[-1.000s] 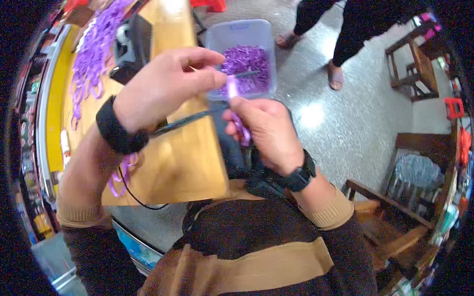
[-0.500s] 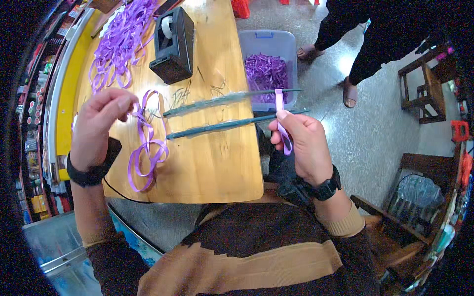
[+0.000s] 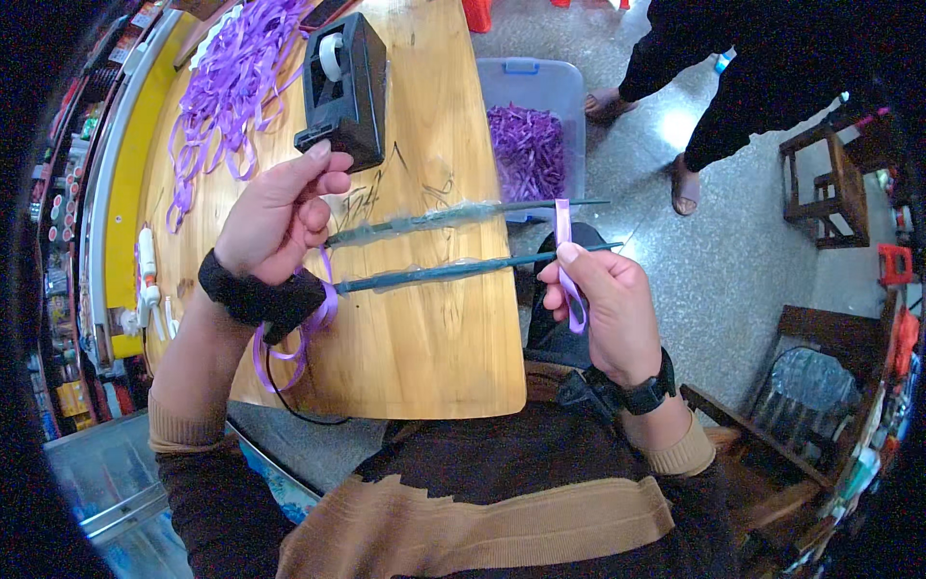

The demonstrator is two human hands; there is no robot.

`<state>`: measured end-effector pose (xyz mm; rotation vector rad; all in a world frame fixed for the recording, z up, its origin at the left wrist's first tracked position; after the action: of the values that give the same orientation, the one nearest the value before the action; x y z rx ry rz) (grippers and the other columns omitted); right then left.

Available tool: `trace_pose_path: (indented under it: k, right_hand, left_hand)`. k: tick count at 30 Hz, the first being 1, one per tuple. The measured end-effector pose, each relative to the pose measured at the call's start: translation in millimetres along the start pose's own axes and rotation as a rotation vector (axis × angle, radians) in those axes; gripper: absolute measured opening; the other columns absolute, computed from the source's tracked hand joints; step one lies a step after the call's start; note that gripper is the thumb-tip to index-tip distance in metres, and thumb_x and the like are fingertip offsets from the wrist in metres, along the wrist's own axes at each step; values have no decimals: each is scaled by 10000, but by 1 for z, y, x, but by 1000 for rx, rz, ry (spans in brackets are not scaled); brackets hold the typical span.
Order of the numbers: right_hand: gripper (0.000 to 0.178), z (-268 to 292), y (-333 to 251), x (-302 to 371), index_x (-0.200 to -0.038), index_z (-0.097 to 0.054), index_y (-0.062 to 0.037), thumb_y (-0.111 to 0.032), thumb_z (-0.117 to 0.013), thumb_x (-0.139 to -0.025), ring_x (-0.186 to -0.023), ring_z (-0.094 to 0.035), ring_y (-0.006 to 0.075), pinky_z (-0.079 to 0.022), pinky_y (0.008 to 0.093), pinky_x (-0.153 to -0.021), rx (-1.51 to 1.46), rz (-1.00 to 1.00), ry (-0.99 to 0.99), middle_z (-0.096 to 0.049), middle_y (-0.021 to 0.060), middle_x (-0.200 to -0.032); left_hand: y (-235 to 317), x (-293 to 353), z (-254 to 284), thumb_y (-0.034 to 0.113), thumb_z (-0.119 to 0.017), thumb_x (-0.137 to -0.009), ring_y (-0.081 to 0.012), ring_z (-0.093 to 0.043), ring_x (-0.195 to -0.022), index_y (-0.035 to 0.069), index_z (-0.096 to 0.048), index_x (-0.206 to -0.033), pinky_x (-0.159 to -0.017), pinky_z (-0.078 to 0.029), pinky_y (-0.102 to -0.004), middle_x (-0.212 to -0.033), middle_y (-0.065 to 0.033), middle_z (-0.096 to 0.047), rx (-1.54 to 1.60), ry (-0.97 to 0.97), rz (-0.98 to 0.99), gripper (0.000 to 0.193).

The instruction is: Tying and assembling small purple ribbons using a metal jig on a table.

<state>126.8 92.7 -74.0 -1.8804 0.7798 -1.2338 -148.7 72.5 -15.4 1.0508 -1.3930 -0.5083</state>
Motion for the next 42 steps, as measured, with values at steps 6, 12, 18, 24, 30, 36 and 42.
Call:
trace_pose_path:
  k: [6, 12, 18, 24, 30, 36, 42]
  right_hand:
    - [287, -1, 0, -1, -730, -603, -17, -244, -508, -878, -480, -514, 83, -414, 188, -465, -13, 10, -3, -567, 39, -576]
    - [294, -1, 3, -2, -739, -603, -14, -253, -506, -882, -497, -518, 79, -416, 186, -475, -42, 5, -5, -564, 35, -583]
    - [289, 3, 0, -3, -742, -603, -13, -253, -518, -878, -499, -518, 78, -414, 183, -477, -36, 21, -46, -566, 36, -588]
    - [277, 1, 2, -4, -751, -608, -11, -240, -518, -879, -495, -525, 78, -416, 177, -470, -85, 13, -77, -574, 37, -595]
    - [278, -1, 5, -3, -764, -617, -13, -239, -509, -885, -494, -529, 66, -423, 168, -468, -120, -1, -136, -583, 32, -599]
    - [270, -3, 6, -5, -767, -620, -21, -241, -517, -883, -502, -529, 62, -427, 169, -479, -141, -8, -200, -588, 23, -607]
    - [269, 0, 7, -7, -769, -621, -20, -244, -523, -880, -522, -532, 62, -429, 173, -500, -160, 3, -219, -589, 19, -615]
  left_hand:
    - [0, 0, 8, 236, -577, -843, -46, -449, -466, 33, -598, -889, -407, -337, -185, -705, -3, -587, 80, 81, -116, 209]
    - [26, 9, 23, 204, -552, -858, -39, -425, -411, 20, -591, -854, -357, -312, -169, -605, 23, -534, -120, 240, -344, 187]
    - [8, 11, 5, 268, -579, -847, -33, -418, -415, 31, -581, -846, -357, -298, -166, -610, 24, -538, -29, 265, -165, 237]
    - [5, 7, 6, 295, -612, -824, -31, -431, -421, 51, -581, -799, -375, -314, -174, -609, 27, -554, 127, 292, -147, 247]
    - [6, 5, 4, 239, -626, -816, -25, -417, -425, 84, -569, -777, -384, -301, -173, -605, 53, -547, 216, 354, -106, 170]
    - [3, 8, -3, 162, -619, -814, -32, -346, -427, 67, -545, -786, -394, -262, -182, -586, 54, -492, 350, 410, -162, 124]
    - [5, 9, -7, 141, -620, -803, -37, -335, -420, 41, -539, -776, -388, -256, -185, -549, 44, -440, 327, 526, -268, 131]
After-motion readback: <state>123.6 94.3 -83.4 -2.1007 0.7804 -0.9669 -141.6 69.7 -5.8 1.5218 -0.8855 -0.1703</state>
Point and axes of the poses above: each hand's wrist, its own x-axis away from the middle knuckle, its own z-axis out of the back of the hand, y = z × x, the point moved 7 cm from there along -x, towards the middle knuckle
